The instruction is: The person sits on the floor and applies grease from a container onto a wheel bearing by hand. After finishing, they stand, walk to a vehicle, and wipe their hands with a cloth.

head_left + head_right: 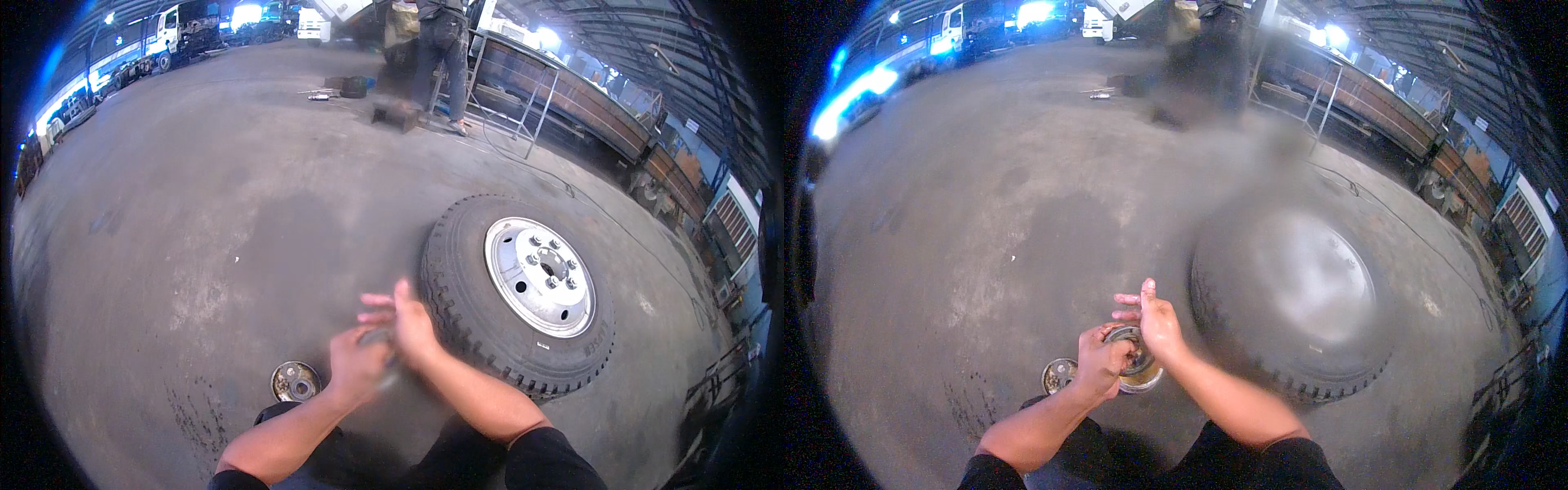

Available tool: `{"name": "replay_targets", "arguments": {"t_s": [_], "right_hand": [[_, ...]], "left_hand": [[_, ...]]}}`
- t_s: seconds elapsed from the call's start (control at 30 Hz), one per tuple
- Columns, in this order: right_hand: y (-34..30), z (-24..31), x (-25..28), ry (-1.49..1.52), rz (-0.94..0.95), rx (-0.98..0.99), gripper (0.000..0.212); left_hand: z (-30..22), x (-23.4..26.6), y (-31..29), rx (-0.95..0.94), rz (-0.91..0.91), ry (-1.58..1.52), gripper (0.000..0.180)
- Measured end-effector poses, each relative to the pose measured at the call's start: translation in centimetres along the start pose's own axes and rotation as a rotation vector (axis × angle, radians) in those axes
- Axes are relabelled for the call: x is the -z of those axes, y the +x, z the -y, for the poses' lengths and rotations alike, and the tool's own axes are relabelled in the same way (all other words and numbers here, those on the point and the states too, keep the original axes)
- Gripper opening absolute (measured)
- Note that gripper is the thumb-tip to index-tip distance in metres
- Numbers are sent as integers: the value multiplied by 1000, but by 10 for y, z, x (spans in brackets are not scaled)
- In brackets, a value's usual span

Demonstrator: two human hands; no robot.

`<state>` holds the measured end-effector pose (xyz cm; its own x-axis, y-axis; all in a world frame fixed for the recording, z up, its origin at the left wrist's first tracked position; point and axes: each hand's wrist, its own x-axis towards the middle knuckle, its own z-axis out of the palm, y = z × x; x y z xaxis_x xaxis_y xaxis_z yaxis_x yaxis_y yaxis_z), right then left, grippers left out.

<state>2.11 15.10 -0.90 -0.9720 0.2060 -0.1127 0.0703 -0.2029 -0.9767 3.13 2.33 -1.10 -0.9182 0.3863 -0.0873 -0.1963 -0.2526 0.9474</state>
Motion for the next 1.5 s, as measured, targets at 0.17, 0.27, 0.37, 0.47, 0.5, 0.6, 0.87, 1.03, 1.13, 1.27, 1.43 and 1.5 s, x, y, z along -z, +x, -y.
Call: {"name": "replay_targets", "arguments": {"t_s": [0.17, 0.27, 0.37, 0.47, 0.5, 0.6, 0.87, 1.03, 1.13, 1.27, 1.43, 1.5], "right_hand": [[7, 2, 15, 295, -41, -187, 91], [-10, 33, 1, 479, 181, 15, 101], [-21, 35, 0, 410, 366, 77, 102], [-20, 27, -3, 178, 372, 113, 107], [-19, 22, -2, 105, 382, 142, 108], [-12, 9, 0, -95, 401, 240, 117], [-15, 15, 4, -414, 462, 310, 130], [-11, 12, 12, -424, 541, 328, 140], [-3, -2, 25, -416, 539, 435, 139], [-6, -6, 15, -226, 365, 449, 115], [-8, -4, -7, 33, -71, 345, 83], [-9, 5, -18, 48, -84, 287, 58]], "left_hand": [[-12, -7, -3, 246, 90, -325, 16], [21, 20, 0, 341, 39, -550, 6], [16, 13, 9, 492, -28, -579, 6], [20, 12, 9, 453, -7, -623, 6], [21, 11, 8, 455, -15, -633, 7], [-2, 1, 10, 565, -73, -532, 9], [13, 17, 15, 652, 1, -676, 8], [18, 20, 22, 687, 25, -636, 9], [-4, 15, 17, 696, 36, -620, 10], [-3, 15, 16, 540, -145, -575, 10], [1, -5, 5, 209, -229, -441, 12], [9, -7, 6, 99, -208, -359, 16]]}}
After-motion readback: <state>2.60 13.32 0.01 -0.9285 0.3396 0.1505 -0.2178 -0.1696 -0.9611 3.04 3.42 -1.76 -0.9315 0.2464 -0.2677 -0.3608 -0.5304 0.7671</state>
